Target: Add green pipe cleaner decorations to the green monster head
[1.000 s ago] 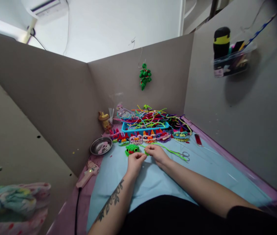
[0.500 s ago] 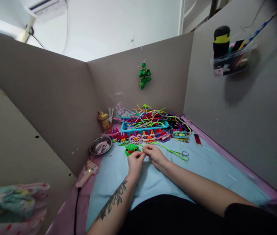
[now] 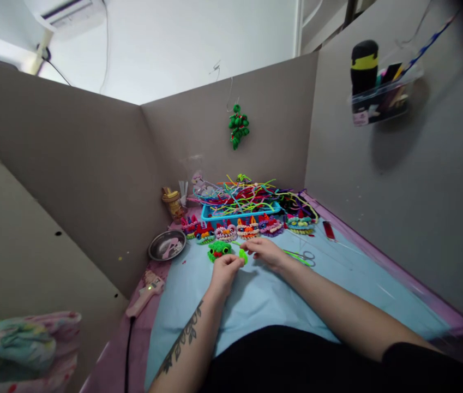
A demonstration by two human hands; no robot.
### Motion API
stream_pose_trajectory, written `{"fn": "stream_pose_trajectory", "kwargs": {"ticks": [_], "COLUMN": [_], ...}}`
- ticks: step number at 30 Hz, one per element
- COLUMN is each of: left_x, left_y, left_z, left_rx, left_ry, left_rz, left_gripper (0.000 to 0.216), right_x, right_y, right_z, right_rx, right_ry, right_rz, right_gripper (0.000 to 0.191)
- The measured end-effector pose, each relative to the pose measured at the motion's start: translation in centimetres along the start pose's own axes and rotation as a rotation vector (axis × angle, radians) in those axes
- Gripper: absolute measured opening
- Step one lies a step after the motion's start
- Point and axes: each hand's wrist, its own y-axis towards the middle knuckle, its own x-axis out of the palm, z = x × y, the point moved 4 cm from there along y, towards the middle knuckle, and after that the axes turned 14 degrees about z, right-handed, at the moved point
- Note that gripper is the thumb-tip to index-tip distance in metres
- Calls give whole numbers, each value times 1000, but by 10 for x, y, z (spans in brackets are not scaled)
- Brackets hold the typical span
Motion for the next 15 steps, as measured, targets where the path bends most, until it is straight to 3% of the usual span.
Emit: {"fn": "stream_pose_trajectory", "kwargs": {"ticks": [4,7,15], "left_x": [2,3,3], "left_y": [-7,-11,-5], "left_z": [5,8,8], "left_rx": [94,156,238], "left_ry": [68,128,204], "left_rz": [-75,-105,-89], "left_gripper": [31,30,26], "right_x": [-2,1,-2], "right_y": [-5,-8,-4], "right_z": [-9,-11,-10], "right_rx": [-145,-246,-328], "right_ry": [-200,-318,-453], "right_rz": [-171,-221,6], "right_gripper": [23,16,17]}}
